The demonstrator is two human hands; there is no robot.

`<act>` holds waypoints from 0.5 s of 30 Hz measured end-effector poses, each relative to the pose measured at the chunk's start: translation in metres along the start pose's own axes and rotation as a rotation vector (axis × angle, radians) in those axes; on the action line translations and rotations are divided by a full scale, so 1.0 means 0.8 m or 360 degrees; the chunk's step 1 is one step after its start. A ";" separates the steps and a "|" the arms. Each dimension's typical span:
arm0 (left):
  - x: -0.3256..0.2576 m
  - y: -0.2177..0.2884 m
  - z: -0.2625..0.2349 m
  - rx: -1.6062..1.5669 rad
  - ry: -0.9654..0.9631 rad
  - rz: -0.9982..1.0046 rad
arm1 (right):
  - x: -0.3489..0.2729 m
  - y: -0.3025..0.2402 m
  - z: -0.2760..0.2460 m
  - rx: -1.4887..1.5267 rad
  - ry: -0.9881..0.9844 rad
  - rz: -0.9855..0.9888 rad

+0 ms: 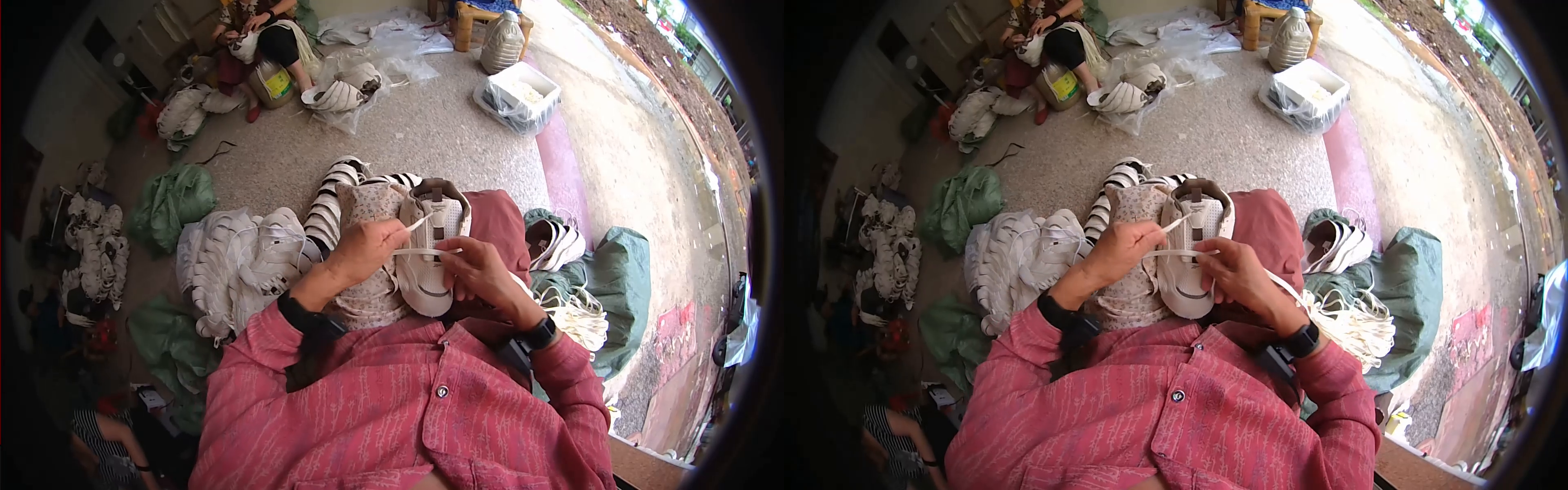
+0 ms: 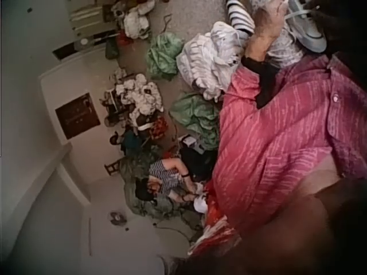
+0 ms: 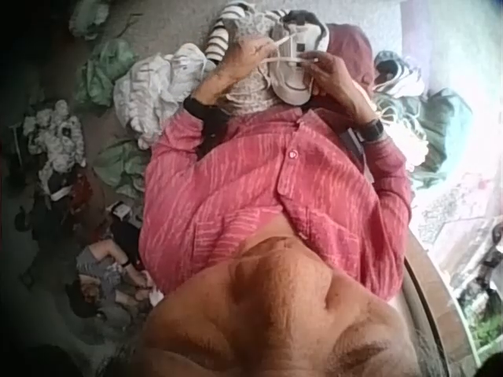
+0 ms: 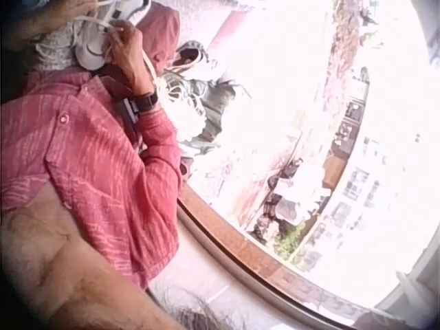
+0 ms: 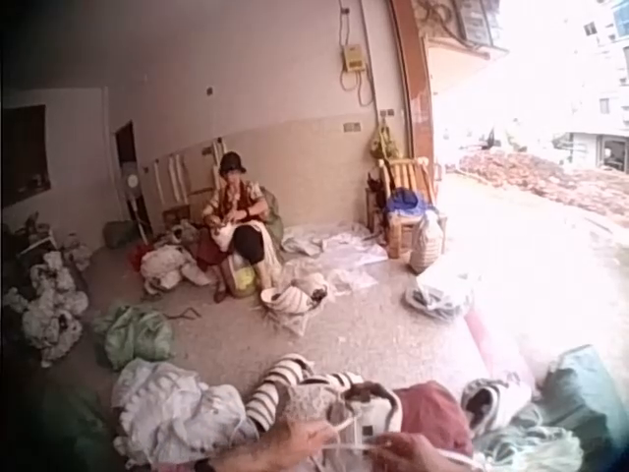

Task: Lacing several pairs of white shoes by hand.

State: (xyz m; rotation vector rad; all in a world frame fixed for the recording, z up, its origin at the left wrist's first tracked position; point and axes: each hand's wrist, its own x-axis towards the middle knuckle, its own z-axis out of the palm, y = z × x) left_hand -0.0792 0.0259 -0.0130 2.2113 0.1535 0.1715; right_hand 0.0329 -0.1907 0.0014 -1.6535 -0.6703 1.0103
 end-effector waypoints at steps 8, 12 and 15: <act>0.002 -0.001 0.007 0.0282 0.0069 0.0158 | 0.012 0.005 0.017 0.0064 0.0032 0.0038; -0.004 0.002 0.008 0.0162 0.0127 0.0079 | 0.011 0.003 0.027 0.0172 0.0065 0.0075; -0.007 0.002 0.010 0.0030 0.0155 -0.0011 | 0.014 0.005 0.029 0.0281 0.0113 0.0145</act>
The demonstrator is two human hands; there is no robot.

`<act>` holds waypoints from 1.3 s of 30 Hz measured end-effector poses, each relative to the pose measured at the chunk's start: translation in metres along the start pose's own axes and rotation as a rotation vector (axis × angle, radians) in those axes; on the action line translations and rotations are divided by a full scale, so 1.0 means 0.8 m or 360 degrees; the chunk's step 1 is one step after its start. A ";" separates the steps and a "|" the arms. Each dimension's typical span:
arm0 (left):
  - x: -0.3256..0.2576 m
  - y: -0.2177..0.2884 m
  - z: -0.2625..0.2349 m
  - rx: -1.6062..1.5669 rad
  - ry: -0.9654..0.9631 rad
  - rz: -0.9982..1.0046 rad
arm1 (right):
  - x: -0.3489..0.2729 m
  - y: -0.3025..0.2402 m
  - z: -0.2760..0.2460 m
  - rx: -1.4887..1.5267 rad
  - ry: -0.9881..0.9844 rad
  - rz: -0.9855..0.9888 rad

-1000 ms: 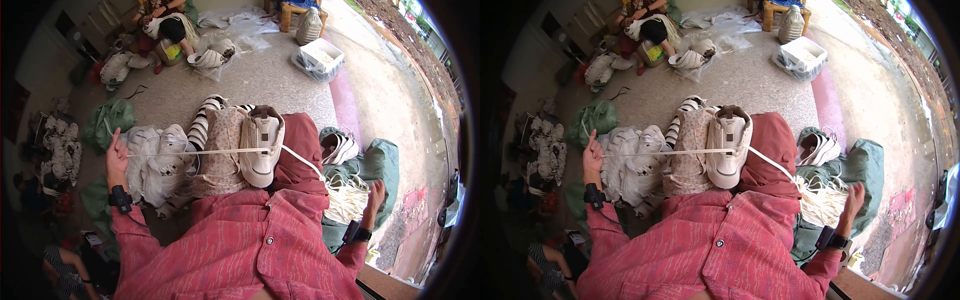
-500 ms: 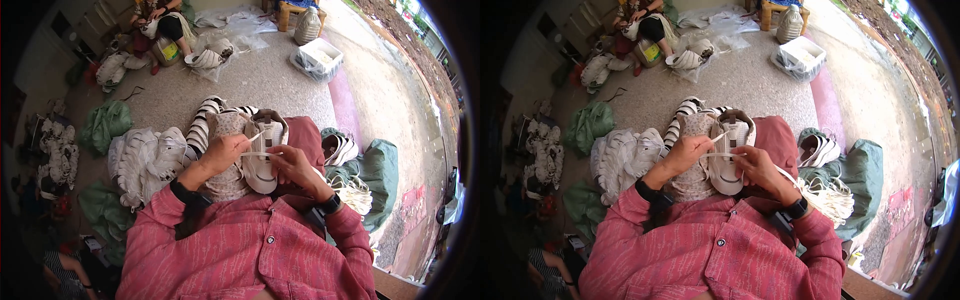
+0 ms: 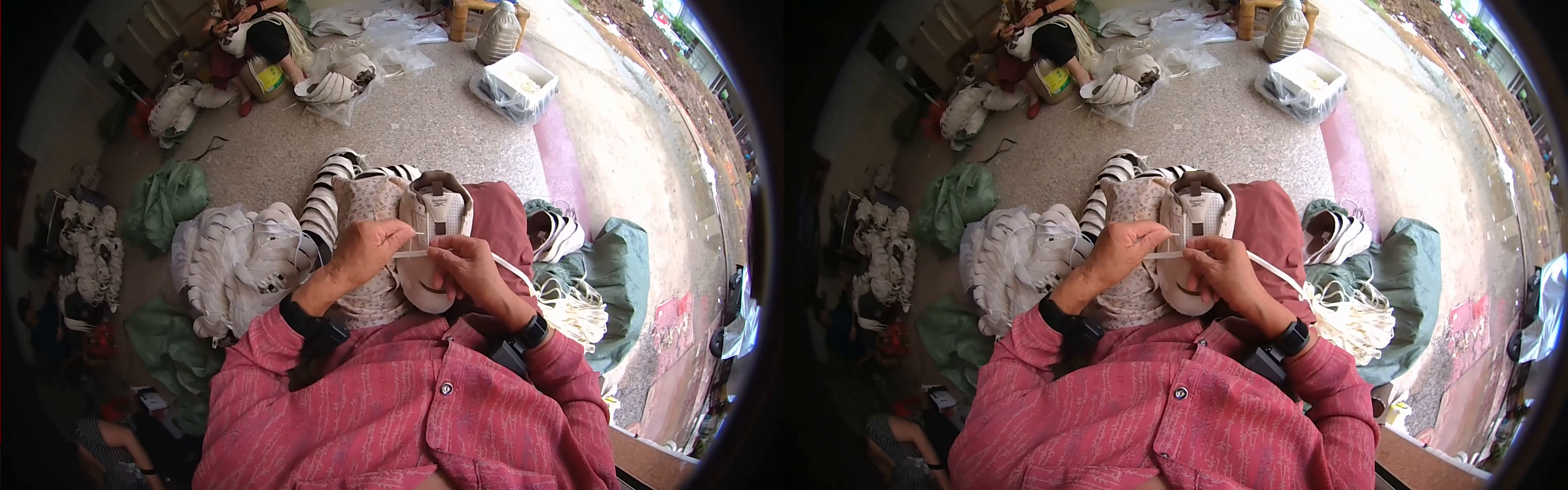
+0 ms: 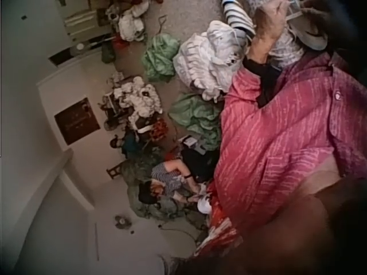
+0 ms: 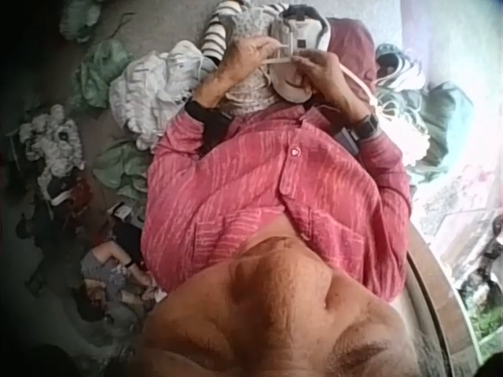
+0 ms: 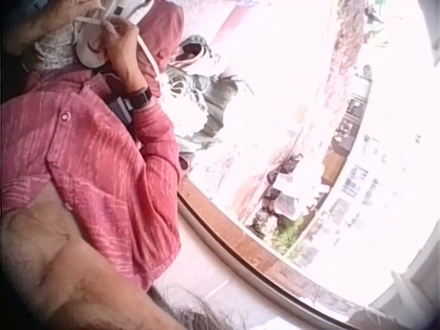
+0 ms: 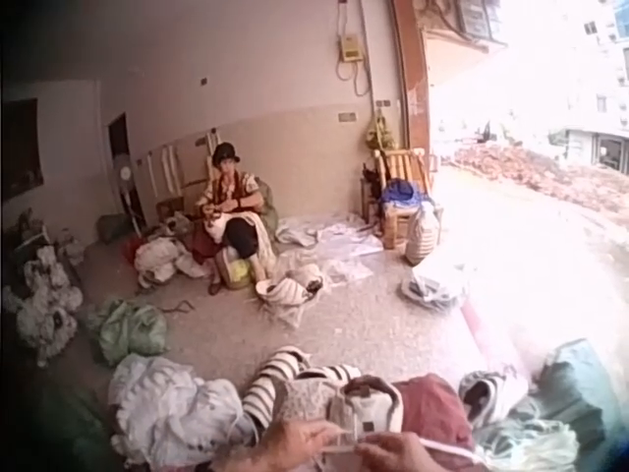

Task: Lacing several pairs of white shoes by hand.

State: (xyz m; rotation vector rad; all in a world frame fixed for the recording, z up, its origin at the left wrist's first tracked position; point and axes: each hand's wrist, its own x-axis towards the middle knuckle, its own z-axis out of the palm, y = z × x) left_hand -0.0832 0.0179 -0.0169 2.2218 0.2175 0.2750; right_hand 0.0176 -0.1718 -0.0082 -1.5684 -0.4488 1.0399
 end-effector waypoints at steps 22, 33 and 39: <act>0.010 0.005 0.032 0.0491 0.0139 0.0262 | 0.015 0.021 0.024 -0.0069 0.0331 -0.0188; 0.087 0.016 -0.043 0.0354 -0.0983 0.0609 | 0.024 -0.040 -0.041 -0.1686 0.0273 -0.1287; 0.096 0.005 -0.035 0.0283 -0.0867 0.0773 | 0.043 -0.033 -0.029 -0.1571 -0.0029 -0.1418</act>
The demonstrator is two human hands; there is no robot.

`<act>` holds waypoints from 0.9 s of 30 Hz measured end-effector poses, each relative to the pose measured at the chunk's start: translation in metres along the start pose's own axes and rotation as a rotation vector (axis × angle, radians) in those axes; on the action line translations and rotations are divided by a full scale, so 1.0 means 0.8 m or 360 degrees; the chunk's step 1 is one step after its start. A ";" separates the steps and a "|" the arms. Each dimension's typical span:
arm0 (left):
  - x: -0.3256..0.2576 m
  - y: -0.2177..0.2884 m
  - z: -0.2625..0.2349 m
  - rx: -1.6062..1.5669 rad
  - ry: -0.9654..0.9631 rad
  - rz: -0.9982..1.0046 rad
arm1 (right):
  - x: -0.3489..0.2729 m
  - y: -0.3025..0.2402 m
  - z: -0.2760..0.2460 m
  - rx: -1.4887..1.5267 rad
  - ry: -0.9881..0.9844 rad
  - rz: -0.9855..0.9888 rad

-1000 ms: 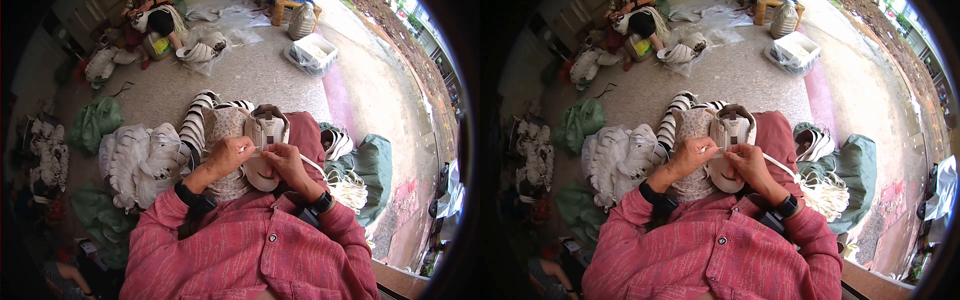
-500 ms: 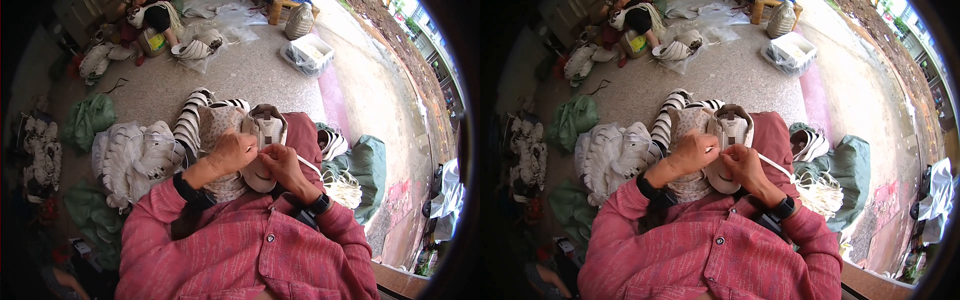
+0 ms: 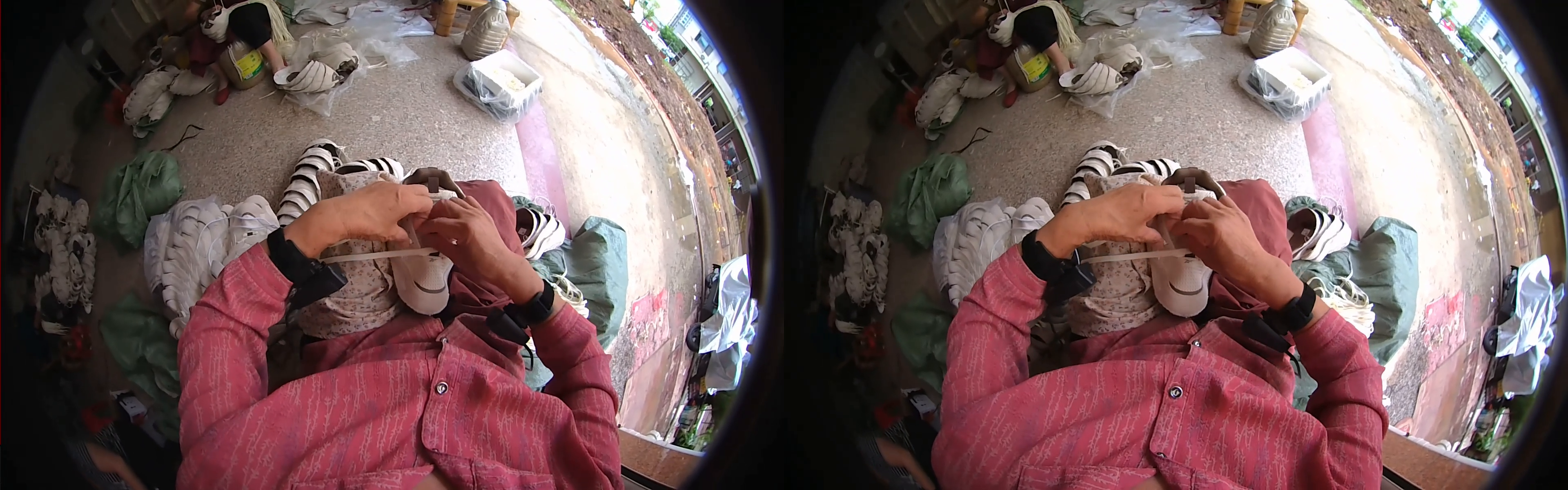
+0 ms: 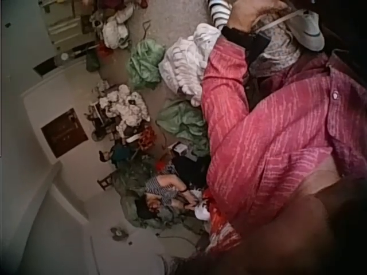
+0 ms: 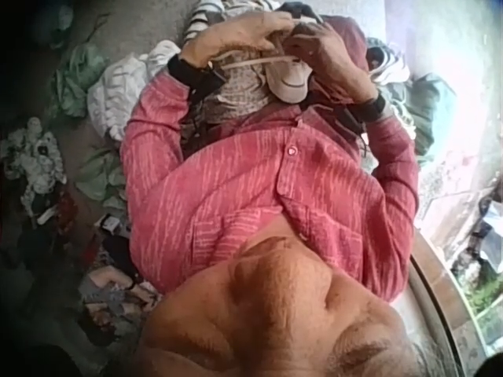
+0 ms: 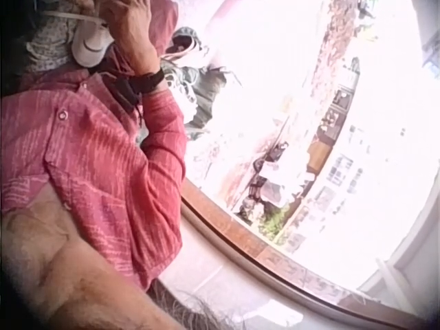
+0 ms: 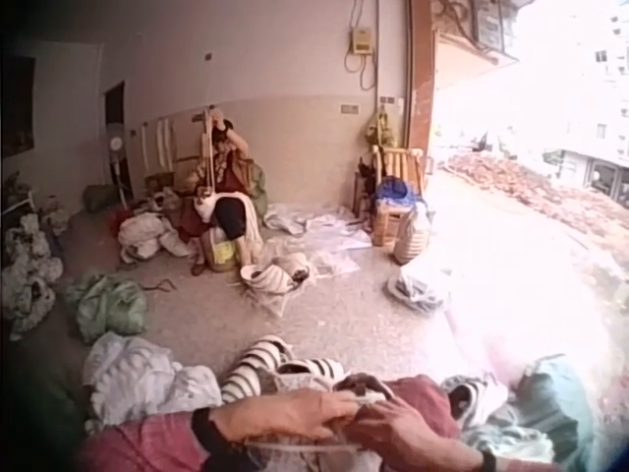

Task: Lacing several pairs of white shoes by hand.

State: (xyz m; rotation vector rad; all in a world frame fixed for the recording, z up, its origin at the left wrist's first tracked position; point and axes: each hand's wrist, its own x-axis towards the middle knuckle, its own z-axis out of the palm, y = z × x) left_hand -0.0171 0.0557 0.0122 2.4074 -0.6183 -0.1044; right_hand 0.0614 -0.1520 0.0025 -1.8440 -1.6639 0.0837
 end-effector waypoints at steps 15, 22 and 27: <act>-0.005 0.015 0.036 -0.0337 0.0166 -0.0228 | -0.010 0.064 -0.107 -0.0443 0.0260 0.0460; 0.004 0.019 0.040 -0.0569 0.0147 -0.0448 | -0.022 0.029 -0.059 0.2947 0.0319 0.0736; 0.005 0.020 0.025 -0.0813 -0.0016 -0.0521 | -0.069 0.155 -0.127 0.2554 0.0981 0.0417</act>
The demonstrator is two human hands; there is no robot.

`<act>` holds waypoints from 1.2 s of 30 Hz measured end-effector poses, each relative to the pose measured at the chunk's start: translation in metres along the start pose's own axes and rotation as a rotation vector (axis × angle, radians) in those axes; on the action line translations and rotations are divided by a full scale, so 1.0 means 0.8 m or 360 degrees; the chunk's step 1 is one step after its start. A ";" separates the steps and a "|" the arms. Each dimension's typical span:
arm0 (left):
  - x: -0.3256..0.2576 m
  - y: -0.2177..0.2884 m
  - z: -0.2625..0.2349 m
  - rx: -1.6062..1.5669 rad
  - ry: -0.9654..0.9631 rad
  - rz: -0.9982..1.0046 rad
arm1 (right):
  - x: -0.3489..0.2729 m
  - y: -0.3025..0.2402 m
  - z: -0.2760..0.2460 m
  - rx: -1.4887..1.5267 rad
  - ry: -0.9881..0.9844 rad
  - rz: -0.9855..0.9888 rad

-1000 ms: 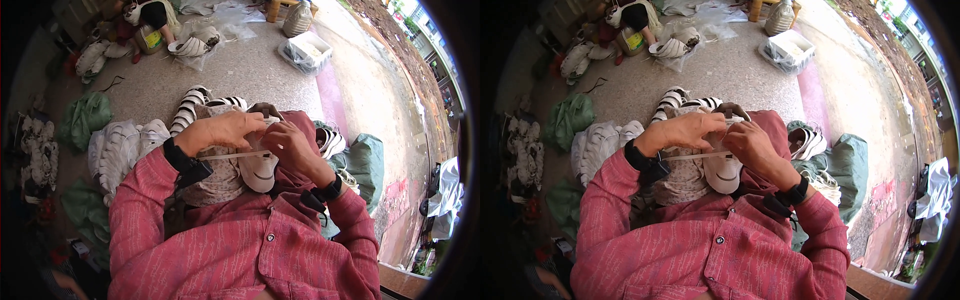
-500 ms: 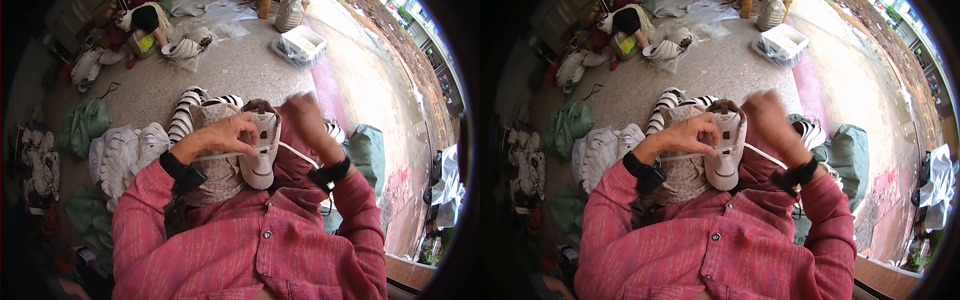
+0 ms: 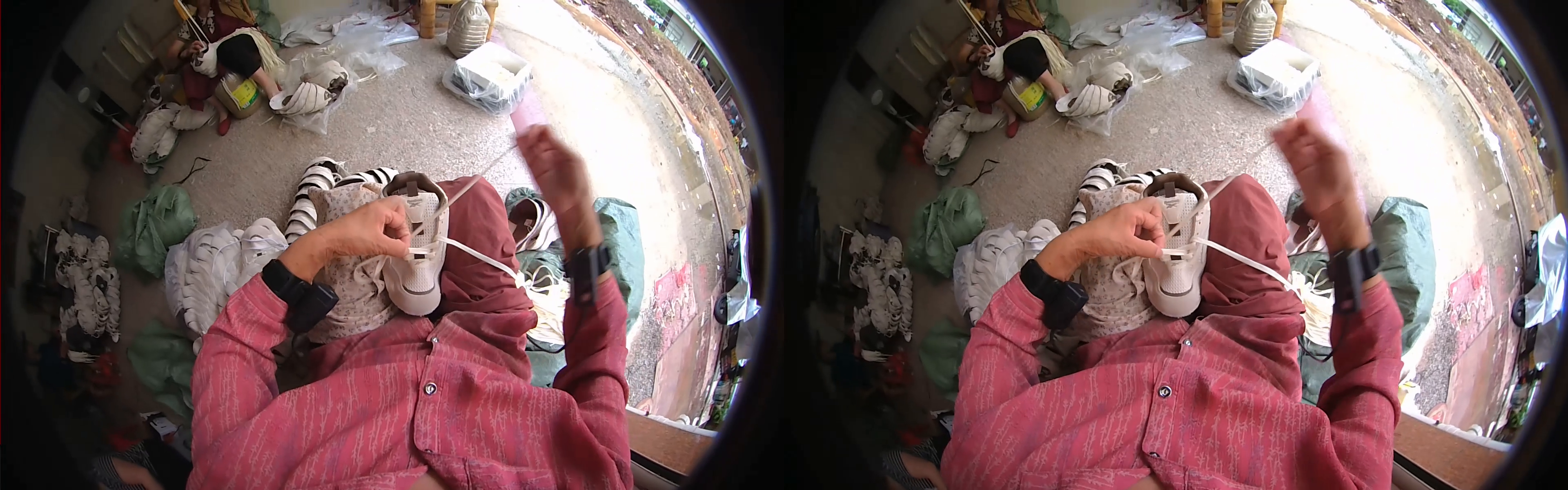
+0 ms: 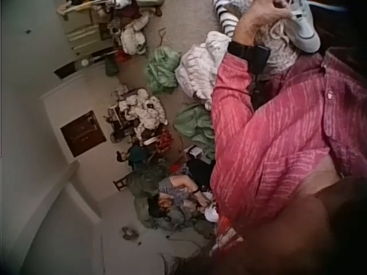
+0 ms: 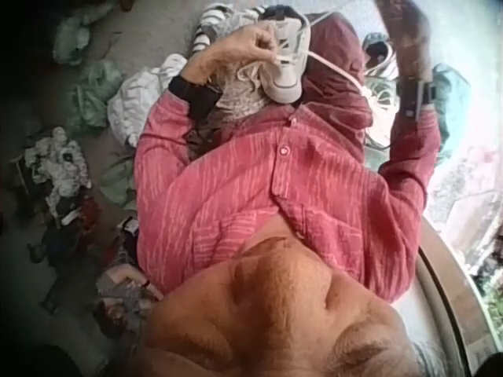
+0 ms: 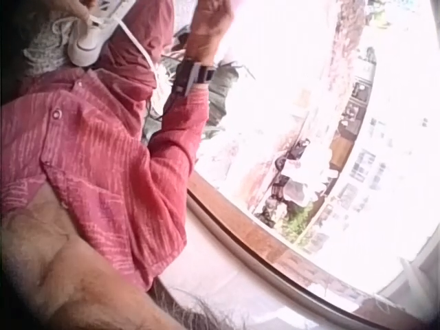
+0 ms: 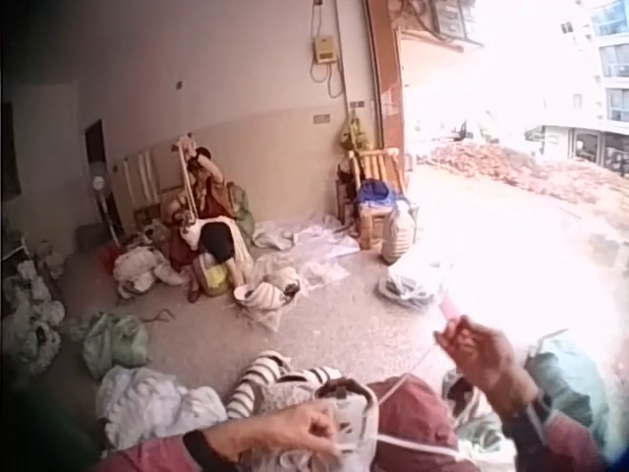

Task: Lacing several pairs of white shoes by hand.

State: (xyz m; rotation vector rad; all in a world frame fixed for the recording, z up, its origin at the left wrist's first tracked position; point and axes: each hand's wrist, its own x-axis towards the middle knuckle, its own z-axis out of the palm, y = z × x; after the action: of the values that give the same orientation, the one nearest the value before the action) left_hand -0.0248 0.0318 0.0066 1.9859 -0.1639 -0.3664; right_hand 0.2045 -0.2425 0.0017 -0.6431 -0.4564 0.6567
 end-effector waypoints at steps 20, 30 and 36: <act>0.025 0.034 0.118 0.1302 0.0237 0.0680 | -0.107 -0.141 -0.131 -0.0324 0.0970 -0.0266; -0.135 -0.009 -0.037 -0.1292 0.0719 0.0275 | -0.190 -0.176 -0.286 0.0158 0.1251 -0.0270; -0.263 -0.164 -0.110 -0.2092 0.1597 0.0541 | -0.200 -0.138 -0.289 -0.0099 0.1217 -0.0334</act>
State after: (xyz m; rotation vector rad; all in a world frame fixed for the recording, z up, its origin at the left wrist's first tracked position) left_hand -0.2007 0.2221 -0.0383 0.6278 0.3189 0.6381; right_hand 0.2692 -0.5117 -0.1193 -0.8355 0.1696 0.1639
